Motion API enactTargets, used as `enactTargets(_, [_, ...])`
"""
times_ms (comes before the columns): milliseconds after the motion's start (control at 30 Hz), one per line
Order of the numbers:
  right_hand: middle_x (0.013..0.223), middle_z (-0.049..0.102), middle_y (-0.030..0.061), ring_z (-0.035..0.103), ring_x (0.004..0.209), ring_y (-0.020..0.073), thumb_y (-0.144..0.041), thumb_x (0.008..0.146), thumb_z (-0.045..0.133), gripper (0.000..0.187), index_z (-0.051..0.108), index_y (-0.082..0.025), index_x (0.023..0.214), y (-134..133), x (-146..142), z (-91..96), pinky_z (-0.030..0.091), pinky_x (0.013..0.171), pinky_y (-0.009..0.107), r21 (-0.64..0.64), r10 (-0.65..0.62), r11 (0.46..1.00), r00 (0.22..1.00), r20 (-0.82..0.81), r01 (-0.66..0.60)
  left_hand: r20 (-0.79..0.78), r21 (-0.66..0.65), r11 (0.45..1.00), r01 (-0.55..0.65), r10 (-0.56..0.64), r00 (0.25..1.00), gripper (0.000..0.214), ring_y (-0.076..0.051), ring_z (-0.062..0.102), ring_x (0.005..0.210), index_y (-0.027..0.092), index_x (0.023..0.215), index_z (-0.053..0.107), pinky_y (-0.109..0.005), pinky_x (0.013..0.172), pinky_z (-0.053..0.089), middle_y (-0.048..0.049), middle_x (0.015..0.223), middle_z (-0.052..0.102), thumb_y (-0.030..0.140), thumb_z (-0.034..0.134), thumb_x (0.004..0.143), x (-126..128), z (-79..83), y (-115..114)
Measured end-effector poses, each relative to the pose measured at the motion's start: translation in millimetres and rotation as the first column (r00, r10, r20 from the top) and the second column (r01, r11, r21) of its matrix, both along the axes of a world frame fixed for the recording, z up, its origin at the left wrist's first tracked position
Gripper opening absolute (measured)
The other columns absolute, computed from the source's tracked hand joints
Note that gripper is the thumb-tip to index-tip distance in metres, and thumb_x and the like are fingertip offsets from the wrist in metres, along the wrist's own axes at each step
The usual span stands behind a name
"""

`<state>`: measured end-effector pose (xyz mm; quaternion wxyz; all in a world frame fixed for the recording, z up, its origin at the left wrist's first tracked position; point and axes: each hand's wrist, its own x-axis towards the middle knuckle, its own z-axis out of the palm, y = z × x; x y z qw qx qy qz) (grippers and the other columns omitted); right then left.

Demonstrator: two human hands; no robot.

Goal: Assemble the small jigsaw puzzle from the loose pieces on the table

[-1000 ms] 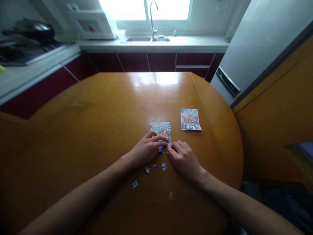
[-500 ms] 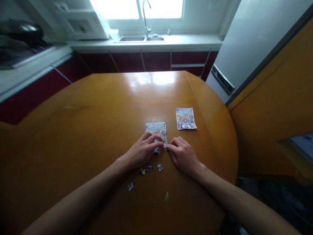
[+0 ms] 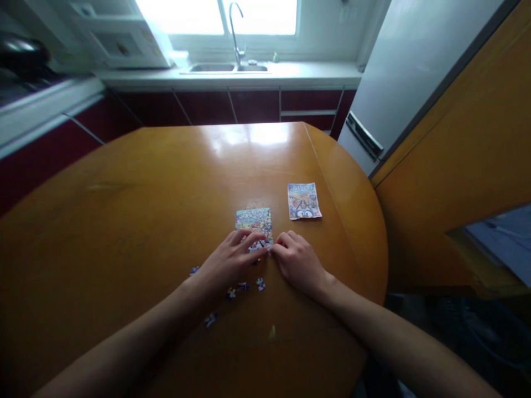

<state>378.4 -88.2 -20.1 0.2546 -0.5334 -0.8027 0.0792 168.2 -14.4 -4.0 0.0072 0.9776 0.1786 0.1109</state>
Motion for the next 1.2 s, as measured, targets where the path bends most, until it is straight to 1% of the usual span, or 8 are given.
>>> enactTargets(133, [0.093, 0.064, 0.0076, 0.055, 0.089, 0.0202, -0.010, 0.095, 0.049, 0.021, 0.068, -0.017, 0.102, 1, 1, -3.9, 0.048, 0.082, 0.035, -0.011, -0.028, 1.000, 0.994, -0.108, 0.027, 0.060, -0.057, 0.998, -0.001, 0.004, 0.998, 0.040, -0.029, 0.045, 0.121, 0.026, 0.126, 0.060, -0.049, 0.106, 0.045, -0.0078, 0.136, 0.055, 0.010, 0.063, 0.089, 0, -6.4, 2])
enactTargets(367, [0.091, 0.062, 0.0069, 0.053, 0.088, 0.0200, -0.013, 0.096, 0.052, 0.019, 0.069, -0.020, 0.093, 4, 1, -4.7, 0.047, 0.077, 0.033, -0.015, -0.018, 1.000, 0.999, -0.038, 0.017, 0.220, -0.253, 0.966, -0.057, 0.114, 0.969, 0.036, -0.026, 0.045, 0.118, 0.024, 0.109, 0.067, -0.047, 0.104, 0.047, -0.0059, 0.130, 0.057, 0.000, 0.051, 0.088, 3, -11.0, 9])
enactTargets(567, [0.094, 0.061, 0.0086, 0.051, 0.089, 0.0213, -0.008, 0.093, 0.052, 0.018, 0.066, -0.019, 0.088, 4, -4, -0.8, 0.046, 0.078, 0.035, 0.041, 0.005, 0.999, 0.998, 0.061, -0.007, 0.383, -0.284, 0.932, -0.223, 0.324, 0.865, 0.046, -0.023, 0.048, 0.112, 0.024, 0.101, 0.068, -0.045, 0.100, 0.045, -0.0029, 0.119, 0.061, -0.008, 0.045, 0.078, -23, 32.3, 27])
enactTargets(667, [0.093, 0.061, 0.0089, 0.051, 0.089, 0.0220, -0.006, 0.091, 0.051, 0.020, 0.067, -0.018, 0.089, 3, -5, -1.2, 0.047, 0.078, 0.036, 0.061, 0.026, 0.998, 0.999, 0.042, -0.028, 0.430, -0.270, 0.908, -0.321, 0.412, 0.803, 0.040, -0.022, 0.051, 0.110, 0.023, 0.098, 0.069, -0.044, 0.099, 0.043, -0.0029, 0.113, 0.063, -0.005, 0.045, 0.082, -48, 53.2, 28])
enactTargets(733, [0.094, 0.061, 0.0093, 0.052, 0.090, 0.0226, -0.003, 0.090, 0.050, 0.022, 0.067, -0.018, 0.090, 2, -3, -2.1, 0.048, 0.079, 0.036, 0.078, 0.019, 0.997, 1.000, -0.013, -0.017, 0.435, -0.268, 0.886, -0.377, 0.461, 0.774, 0.033, -0.022, 0.053, 0.107, 0.022, 0.098, 0.069, -0.043, 0.097, 0.043, -0.0034, 0.109, 0.063, 0.000, 0.047, 0.086, -67, 58.0, 22])
enactTargets(833, [0.093, 0.061, 0.0095, 0.053, 0.091, 0.0232, -0.002, 0.089, 0.048, 0.024, 0.067, -0.017, 0.092, 0, 1, -3.3, 0.049, 0.079, 0.037, 0.098, -0.012, 0.995, 0.994, -0.106, 0.022, 0.400, -0.286, 0.863, -0.416, 0.502, 0.767, 0.021, -0.022, 0.055, 0.104, 0.022, 0.097, 0.069, -0.041, 0.094, 0.043, -0.0039, 0.104, 0.063, 0.011, 0.052, 0.091, -94, 50.8, 7])
enactTargets(967, [0.094, 0.062, 0.0091, 0.055, 0.090, 0.0229, -0.009, 0.092, 0.052, 0.018, 0.068, -0.018, 0.094, -4, 0, -2.0, 0.050, 0.078, 0.038, 0.103, 0.012, 0.995, 0.988, -0.153, 0.003, 0.326, -0.326, 0.838, -0.438, 0.535, 0.780, 0.014, -0.022, 0.055, 0.102, 0.022, 0.097, 0.069, -0.040, 0.092, 0.044, -0.0048, 0.103, 0.063, 0.019, 0.056, 0.093, -124, 27.1, -14])
enactTargets(1200, [0.096, 0.063, 0.0082, 0.054, 0.091, 0.0214, -0.012, 0.091, 0.058, 0.018, 0.071, -0.020, 0.100, -24, -38, 6.6, 0.051, 0.079, 0.036, 0.006, 0.162, 0.987, 0.982, -0.099, -0.163, 0.376, -0.413, 0.772, -0.483, 0.628, 0.681, 0.015, -0.021, 0.056, 0.103, 0.022, 0.094, 0.069, -0.039, 0.093, 0.046, -0.0044, 0.102, 0.063, 0.021, 0.054, 0.095, -138, -2.5, -24])
